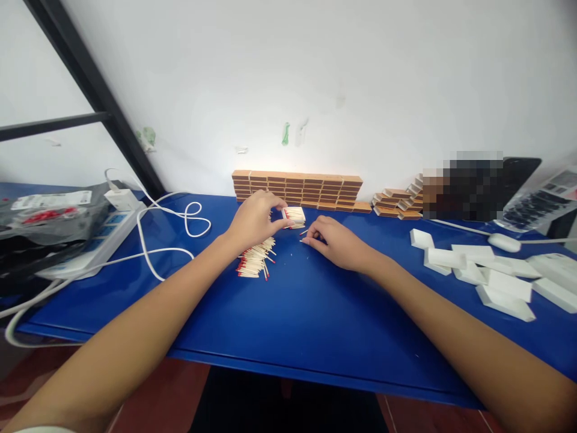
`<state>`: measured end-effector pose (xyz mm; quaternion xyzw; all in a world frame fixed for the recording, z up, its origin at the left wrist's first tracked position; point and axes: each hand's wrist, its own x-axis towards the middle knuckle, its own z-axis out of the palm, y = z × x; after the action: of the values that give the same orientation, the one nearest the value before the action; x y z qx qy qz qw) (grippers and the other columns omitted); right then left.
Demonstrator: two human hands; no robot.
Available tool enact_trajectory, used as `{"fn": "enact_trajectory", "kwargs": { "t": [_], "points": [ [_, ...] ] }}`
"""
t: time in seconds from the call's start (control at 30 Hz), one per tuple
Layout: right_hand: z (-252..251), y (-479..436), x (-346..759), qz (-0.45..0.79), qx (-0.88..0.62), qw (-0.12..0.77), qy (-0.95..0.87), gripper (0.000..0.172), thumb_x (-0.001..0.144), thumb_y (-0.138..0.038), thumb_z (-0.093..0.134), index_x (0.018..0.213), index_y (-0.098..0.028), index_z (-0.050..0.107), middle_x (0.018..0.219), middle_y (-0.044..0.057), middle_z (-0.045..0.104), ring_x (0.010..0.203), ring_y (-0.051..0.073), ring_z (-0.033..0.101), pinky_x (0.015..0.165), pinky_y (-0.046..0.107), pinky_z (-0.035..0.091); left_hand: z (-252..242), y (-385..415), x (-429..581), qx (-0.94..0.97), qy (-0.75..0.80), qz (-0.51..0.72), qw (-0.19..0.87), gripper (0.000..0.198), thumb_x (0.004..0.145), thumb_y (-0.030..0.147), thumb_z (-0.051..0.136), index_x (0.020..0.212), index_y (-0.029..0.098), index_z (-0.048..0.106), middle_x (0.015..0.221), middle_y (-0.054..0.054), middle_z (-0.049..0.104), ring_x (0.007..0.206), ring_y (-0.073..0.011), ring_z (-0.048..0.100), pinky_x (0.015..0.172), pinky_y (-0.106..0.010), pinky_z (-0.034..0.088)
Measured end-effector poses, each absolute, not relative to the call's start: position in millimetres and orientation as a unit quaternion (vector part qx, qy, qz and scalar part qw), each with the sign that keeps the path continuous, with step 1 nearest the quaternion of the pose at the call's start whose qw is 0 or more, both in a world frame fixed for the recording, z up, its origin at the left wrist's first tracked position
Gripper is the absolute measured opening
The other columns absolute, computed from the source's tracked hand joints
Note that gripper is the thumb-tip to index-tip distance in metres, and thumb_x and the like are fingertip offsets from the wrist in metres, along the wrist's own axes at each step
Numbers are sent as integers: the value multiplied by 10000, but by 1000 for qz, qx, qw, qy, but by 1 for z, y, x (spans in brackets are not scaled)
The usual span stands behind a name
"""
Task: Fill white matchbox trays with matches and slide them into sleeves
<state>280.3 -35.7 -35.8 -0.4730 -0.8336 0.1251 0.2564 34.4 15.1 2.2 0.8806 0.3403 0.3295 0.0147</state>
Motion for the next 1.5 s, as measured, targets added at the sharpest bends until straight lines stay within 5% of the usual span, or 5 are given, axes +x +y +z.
{"fn": "enact_trajectory", "kwargs": {
  "t": [0.27,0.37,0.63,0.87,1.5],
  "points": [
    [-30,-33,284,124,-495,299,-806,95,1007,-285,564,1022,-229,640,913,68,689,915,257,587,782,360,441,5,12,35,882,341,324,11,256,877,371,871,1023,207,738,1048,-55,773,1009,-269,662,919,-414,501],
    [-29,-32,285,105,-473,316,-816,201,1021,-259,503,1107,-232,683,970,89,714,977,277,595,860,399,457,5,14,33,880,350,321,2,220,895,366,850,1000,211,735,1018,-53,764,985,-267,660,899,-417,498],
    [-32,-24,287,266,-504,410,-712,271,915,-459,682,972,-196,717,874,74,762,794,228,674,730,357,494,3,16,33,871,360,334,0,235,880,371,867,992,214,733,1031,-51,771,992,-273,666,894,-419,503],
    [-43,-18,296,168,-537,327,-759,195,861,-411,758,898,-228,815,837,38,665,709,183,529,674,334,418,4,17,31,868,359,343,13,243,883,385,862,1005,218,735,1056,-46,770,1016,-270,671,926,-425,507],
    [-45,-21,305,117,-487,273,-822,126,981,-312,632,917,-210,669,983,84,632,886,230,592,818,365,481,2,12,34,882,362,299,29,268,865,383,888,993,189,753,1058,-59,782,1019,-269,686,878,-387,493]
  ]
}}
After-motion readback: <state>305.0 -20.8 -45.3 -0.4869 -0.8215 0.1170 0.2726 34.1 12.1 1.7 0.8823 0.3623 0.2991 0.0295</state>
